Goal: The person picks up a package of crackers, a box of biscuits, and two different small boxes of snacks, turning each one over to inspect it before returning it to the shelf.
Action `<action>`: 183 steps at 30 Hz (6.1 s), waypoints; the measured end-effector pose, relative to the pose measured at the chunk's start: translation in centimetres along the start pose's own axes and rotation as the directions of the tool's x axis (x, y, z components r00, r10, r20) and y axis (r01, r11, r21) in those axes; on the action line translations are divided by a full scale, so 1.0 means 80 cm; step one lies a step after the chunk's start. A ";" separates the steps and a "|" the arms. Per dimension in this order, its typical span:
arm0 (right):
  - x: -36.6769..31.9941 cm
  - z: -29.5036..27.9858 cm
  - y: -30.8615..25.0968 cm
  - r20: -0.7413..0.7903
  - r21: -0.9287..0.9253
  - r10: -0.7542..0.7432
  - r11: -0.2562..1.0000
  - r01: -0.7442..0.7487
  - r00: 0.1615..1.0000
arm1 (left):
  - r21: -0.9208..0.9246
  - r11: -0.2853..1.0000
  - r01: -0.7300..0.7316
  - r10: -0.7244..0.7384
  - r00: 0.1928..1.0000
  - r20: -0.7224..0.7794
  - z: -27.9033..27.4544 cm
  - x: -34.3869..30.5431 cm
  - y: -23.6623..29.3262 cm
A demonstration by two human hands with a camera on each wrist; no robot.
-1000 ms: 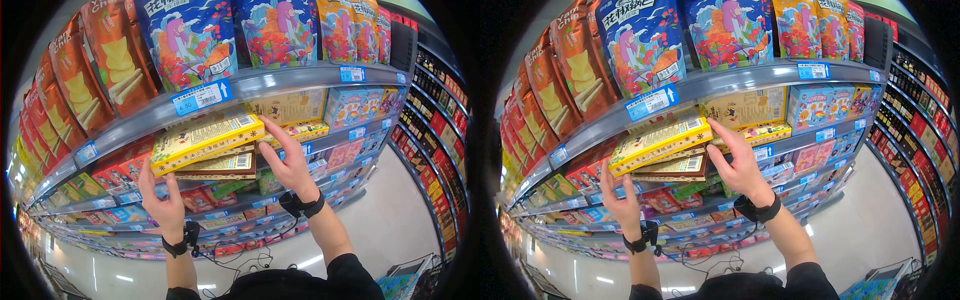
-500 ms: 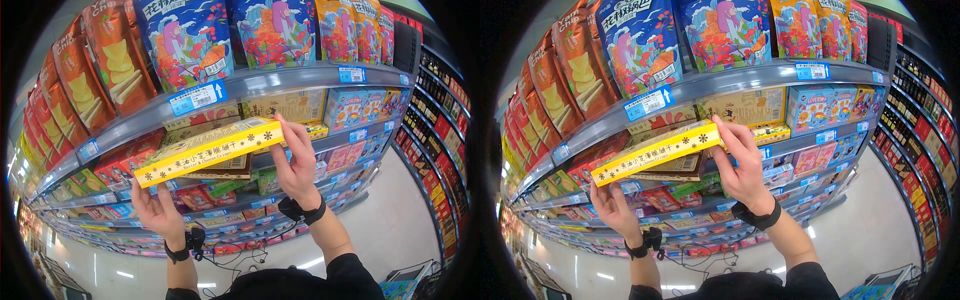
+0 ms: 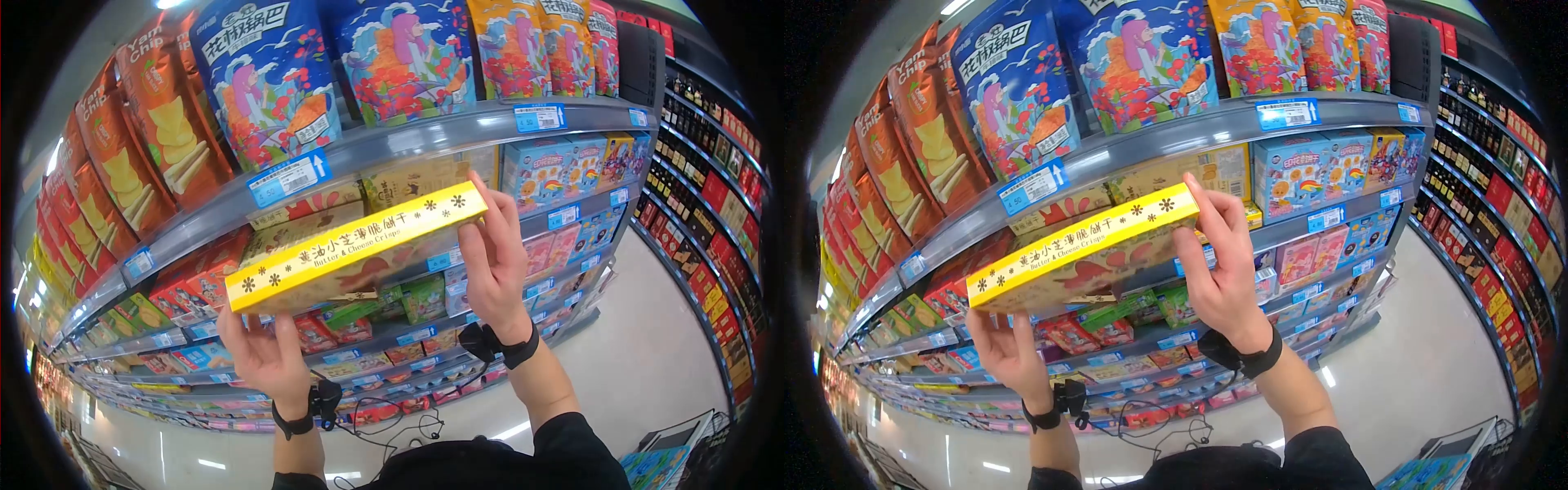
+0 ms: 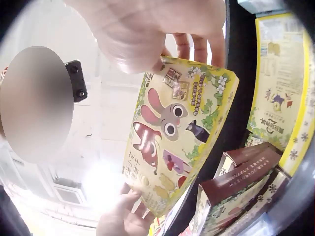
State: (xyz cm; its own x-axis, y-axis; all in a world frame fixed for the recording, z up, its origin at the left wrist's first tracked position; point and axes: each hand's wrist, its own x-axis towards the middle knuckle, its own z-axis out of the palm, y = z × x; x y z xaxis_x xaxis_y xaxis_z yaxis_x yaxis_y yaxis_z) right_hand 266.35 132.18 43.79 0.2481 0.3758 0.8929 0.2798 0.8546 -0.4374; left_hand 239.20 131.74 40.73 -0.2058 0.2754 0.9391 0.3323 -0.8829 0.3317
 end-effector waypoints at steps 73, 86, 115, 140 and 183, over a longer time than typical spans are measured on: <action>-0.020 -0.098 0.134 0.128 -0.376 -0.113 0.914 0.154 0.985 | 0.452 0.878 -0.160 0.014 0.950 0.311 0.237 -0.096 0.000; -0.008 -0.109 0.123 0.274 -0.519 -0.149 0.809 0.277 0.950 | 0.520 0.817 -0.248 0.006 0.906 0.424 0.235 -0.104 -0.023; 0.082 -0.074 0.107 0.674 -0.530 -0.155 0.581 0.618 0.722 | 0.475 0.816 -0.329 0.054 0.862 0.504 0.228 -0.107 -0.047; 0.057 -0.060 0.112 0.512 -0.541 -0.158 0.705 0.459 0.845 | 0.386 0.912 -0.140 -0.072 0.871 0.486 0.208 -0.086 0.002; 0.012 0.091 0.050 0.420 -0.249 -0.016 0.959 0.132 0.907 | 0.543 0.835 -0.084 0.033 0.994 0.104 -0.041 0.026 -0.110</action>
State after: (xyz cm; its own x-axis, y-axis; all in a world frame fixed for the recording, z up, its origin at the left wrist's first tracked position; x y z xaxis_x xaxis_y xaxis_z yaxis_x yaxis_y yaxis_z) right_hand 260.97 138.55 43.67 -0.1687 0.4780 0.8620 0.5323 0.7802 -0.3285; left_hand 232.85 138.83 39.50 -0.0984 0.2845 0.9536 0.7950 -0.5539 0.2472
